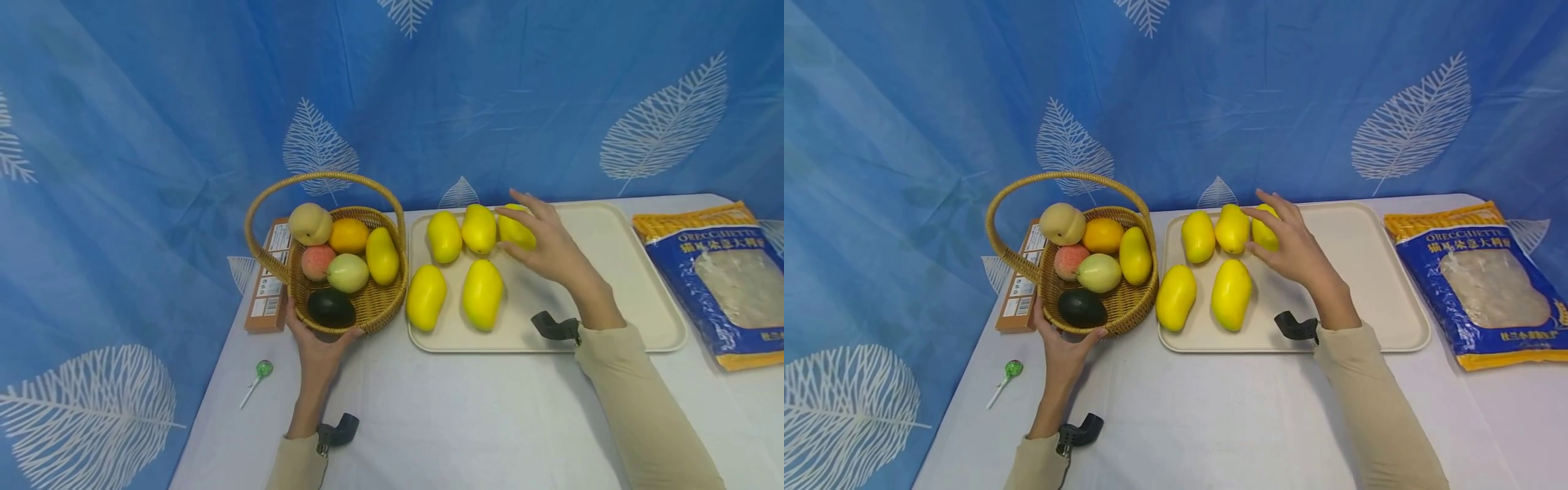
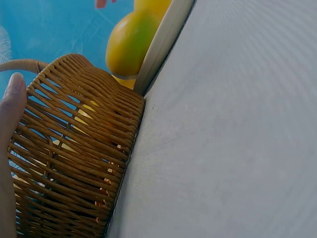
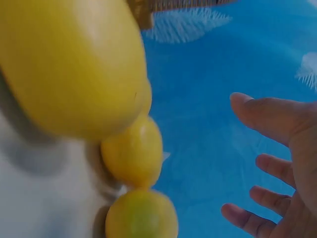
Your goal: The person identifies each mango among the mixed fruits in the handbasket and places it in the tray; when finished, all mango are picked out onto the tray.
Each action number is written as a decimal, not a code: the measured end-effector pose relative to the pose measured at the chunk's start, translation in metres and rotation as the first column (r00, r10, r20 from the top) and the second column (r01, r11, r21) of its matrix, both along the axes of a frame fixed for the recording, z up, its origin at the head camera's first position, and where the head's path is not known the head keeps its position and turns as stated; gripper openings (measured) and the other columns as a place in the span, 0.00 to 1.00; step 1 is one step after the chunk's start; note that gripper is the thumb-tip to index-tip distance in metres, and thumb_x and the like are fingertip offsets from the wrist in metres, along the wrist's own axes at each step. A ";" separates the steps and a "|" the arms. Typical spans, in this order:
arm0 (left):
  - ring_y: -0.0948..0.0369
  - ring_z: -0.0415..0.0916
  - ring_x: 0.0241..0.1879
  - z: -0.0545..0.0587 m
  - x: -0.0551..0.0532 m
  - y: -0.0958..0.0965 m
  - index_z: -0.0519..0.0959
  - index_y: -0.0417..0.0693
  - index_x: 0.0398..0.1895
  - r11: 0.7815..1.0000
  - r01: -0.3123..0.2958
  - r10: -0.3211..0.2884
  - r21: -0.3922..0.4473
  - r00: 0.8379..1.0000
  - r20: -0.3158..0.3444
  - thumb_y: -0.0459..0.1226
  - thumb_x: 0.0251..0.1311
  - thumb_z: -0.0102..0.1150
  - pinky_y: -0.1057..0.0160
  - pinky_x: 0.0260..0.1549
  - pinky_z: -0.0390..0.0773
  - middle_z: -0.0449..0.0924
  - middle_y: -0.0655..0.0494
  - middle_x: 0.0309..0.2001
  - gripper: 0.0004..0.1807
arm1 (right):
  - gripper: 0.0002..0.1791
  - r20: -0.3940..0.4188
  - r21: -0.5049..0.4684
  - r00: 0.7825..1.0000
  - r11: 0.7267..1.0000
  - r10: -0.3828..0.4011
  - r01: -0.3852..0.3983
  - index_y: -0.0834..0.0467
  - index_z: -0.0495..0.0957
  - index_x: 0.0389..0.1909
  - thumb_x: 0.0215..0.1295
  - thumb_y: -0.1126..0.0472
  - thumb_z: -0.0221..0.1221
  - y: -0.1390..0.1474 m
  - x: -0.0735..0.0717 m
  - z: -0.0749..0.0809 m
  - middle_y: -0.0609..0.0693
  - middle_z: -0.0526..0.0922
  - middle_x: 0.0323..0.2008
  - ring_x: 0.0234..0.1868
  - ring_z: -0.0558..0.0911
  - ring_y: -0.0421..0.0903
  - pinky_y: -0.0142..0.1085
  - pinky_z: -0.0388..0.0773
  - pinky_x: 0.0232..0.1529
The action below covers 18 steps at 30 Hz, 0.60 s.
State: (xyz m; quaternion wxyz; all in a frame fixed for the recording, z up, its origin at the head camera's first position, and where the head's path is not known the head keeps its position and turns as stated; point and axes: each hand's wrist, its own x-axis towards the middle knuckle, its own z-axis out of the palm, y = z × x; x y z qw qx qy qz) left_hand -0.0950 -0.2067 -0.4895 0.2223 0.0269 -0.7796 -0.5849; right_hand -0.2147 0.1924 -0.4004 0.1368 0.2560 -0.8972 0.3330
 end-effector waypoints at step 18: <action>0.55 0.41 0.76 0.003 -0.001 0.000 0.36 0.56 0.78 1.000 -0.006 0.007 -0.009 0.999 0.032 0.35 0.38 0.81 0.42 0.74 0.42 0.37 0.56 0.78 0.71 | 0.30 -0.085 -0.001 0.930 0.933 0.358 -0.359 0.53 0.74 0.64 0.59 0.58 0.68 -0.097 0.042 0.015 0.56 0.65 0.71 0.70 0.65 0.55 0.54 0.67 0.68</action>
